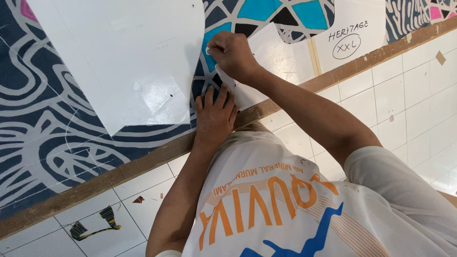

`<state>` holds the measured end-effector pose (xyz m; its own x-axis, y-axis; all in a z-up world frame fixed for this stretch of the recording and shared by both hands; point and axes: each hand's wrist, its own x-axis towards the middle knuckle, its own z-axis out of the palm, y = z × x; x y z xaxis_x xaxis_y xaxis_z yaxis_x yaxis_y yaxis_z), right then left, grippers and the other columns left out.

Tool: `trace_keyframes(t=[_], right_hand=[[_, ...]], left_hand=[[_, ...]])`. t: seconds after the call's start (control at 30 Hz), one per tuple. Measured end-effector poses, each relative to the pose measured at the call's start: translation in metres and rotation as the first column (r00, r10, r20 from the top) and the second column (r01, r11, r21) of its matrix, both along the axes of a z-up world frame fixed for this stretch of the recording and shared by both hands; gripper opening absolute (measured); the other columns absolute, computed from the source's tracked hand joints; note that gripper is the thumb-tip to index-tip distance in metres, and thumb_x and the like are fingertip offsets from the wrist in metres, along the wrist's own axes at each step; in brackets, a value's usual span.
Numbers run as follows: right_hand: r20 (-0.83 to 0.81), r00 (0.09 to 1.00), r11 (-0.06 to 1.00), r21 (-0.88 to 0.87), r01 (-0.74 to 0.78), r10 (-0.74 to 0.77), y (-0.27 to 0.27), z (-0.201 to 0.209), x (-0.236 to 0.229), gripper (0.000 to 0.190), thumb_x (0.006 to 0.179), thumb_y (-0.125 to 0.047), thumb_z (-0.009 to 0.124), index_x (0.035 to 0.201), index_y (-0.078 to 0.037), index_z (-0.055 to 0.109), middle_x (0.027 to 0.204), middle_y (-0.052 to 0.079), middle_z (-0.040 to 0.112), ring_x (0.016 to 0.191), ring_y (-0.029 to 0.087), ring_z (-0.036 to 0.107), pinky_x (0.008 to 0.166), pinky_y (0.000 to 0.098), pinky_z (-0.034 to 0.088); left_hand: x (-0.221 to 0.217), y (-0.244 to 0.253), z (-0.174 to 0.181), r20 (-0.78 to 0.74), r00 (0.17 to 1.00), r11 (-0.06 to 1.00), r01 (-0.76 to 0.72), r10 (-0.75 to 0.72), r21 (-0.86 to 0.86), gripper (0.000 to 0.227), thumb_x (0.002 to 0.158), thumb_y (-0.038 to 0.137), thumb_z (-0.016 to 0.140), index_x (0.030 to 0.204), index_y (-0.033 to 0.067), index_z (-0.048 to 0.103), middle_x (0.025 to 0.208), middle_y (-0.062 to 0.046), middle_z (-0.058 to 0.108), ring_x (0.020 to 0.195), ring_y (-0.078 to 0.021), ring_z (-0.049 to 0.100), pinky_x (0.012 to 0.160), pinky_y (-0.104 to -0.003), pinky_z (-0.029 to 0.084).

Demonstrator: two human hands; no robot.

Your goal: The person places and adjusts several white paper pattern pieces on a patterned fabric surface. They smooth the pieces, align edges, and reposition them to fit the layout. The person handles the paper pieces one at a time, occasionally lifting and repositioning them.

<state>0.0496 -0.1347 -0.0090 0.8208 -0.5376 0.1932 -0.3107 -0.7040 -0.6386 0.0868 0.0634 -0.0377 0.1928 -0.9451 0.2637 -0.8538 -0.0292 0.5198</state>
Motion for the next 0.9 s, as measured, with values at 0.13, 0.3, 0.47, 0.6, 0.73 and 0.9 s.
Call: trace_keyframes(t=[0.13, 0.3, 0.47, 0.6, 0.73, 0.9], right_hand=[[-0.033, 0.992, 0.982, 0.144, 0.123, -0.12, 0.004, 0.02, -0.03, 0.009, 0.097, -0.005, 0.076, 0.096, 0.0, 0.069, 0.086, 0.01, 0.07, 0.07, 0.019, 0.066, 0.063, 0.0316, 0.053], [-0.106, 0.988, 0.957, 0.254, 0.138, -0.115, 0.031, 0.017, -0.06, 0.006, 0.093, -0.003, 0.075, 0.095, -0.001, 0.07, 0.088, 0.009, 0.071, 0.074, 0.018, 0.07, 0.065, 0.0304, 0.057], [-0.156, 0.983, 0.971, 0.205, 0.124, -0.092, 0.041, 0.005, -0.057, 0.004, 0.086, 0.002, 0.071, 0.091, 0.002, 0.071, 0.082, 0.013, 0.07, 0.07, 0.025, 0.069, 0.061, 0.0352, 0.054], [-0.18, 0.978, 0.963, 0.225, 0.147, -0.107, 0.041, 0.002, -0.052, 0.004, 0.086, 0.003, 0.068, 0.089, 0.001, 0.07, 0.082, 0.012, 0.071, 0.068, 0.025, 0.07, 0.061, 0.0351, 0.055], [-0.171, 0.98, 0.978, 0.16, 0.134, -0.106, 0.044, -0.003, -0.05, 0.004, 0.087, 0.004, 0.068, 0.087, 0.001, 0.07, 0.082, 0.012, 0.07, 0.068, 0.026, 0.069, 0.061, 0.036, 0.056], [-0.19, 0.98, 0.989, 0.124, 0.081, -0.057, 0.048, -0.004, -0.062, 0.004, 0.086, 0.003, 0.069, 0.086, 0.0, 0.07, 0.084, 0.013, 0.069, 0.069, 0.027, 0.068, 0.062, 0.0371, 0.056]], left_hand=[[0.006, -0.002, 0.006, -0.027, 0.999, 1.0, 0.021, -0.021, 0.018, 0.038, 0.089, 0.031, 0.073, 0.117, 0.0068, 0.074, 0.141, -0.012, 0.058, 0.123, -0.0361, 0.05, 0.101, -0.055, 0.036], [0.035, -0.015, 0.006, -0.045, 0.999, 0.997, -0.011, 0.007, -0.083, 0.025, 0.093, 0.008, 0.069, 0.117, 0.0052, 0.074, 0.137, -0.006, 0.062, 0.122, -0.0279, 0.055, 0.106, -0.047, 0.038], [0.059, -0.046, 0.0, -0.08, 0.996, 0.991, 0.028, -0.038, -0.129, 0.027, 0.093, -0.001, 0.066, 0.116, 0.0085, 0.075, 0.123, 0.001, 0.07, 0.113, -0.02, 0.056, 0.103, -0.04, 0.039], [0.06, -0.058, -0.004, -0.089, 0.995, 0.992, 0.044, -0.055, -0.121, 0.022, 0.092, 0.002, 0.069, 0.111, 0.0127, 0.076, 0.103, 0.005, 0.071, 0.106, -0.0179, 0.057, 0.099, -0.037, 0.04], [0.06, -0.058, -0.008, -0.134, 0.99, 0.99, 0.015, -0.034, -0.141, 0.018, 0.096, 0.004, 0.071, 0.109, 0.0128, 0.077, 0.096, 0.006, 0.069, 0.103, -0.0174, 0.057, 0.098, -0.037, 0.041], [0.062, -0.059, -0.01, -0.097, 0.993, 0.99, 0.054, -0.067, -0.133, 0.01, 0.097, 0.005, 0.072, 0.096, 0.0143, 0.076, 0.1, 0.007, 0.07, 0.104, -0.0169, 0.056, 0.099, -0.037, 0.04]])
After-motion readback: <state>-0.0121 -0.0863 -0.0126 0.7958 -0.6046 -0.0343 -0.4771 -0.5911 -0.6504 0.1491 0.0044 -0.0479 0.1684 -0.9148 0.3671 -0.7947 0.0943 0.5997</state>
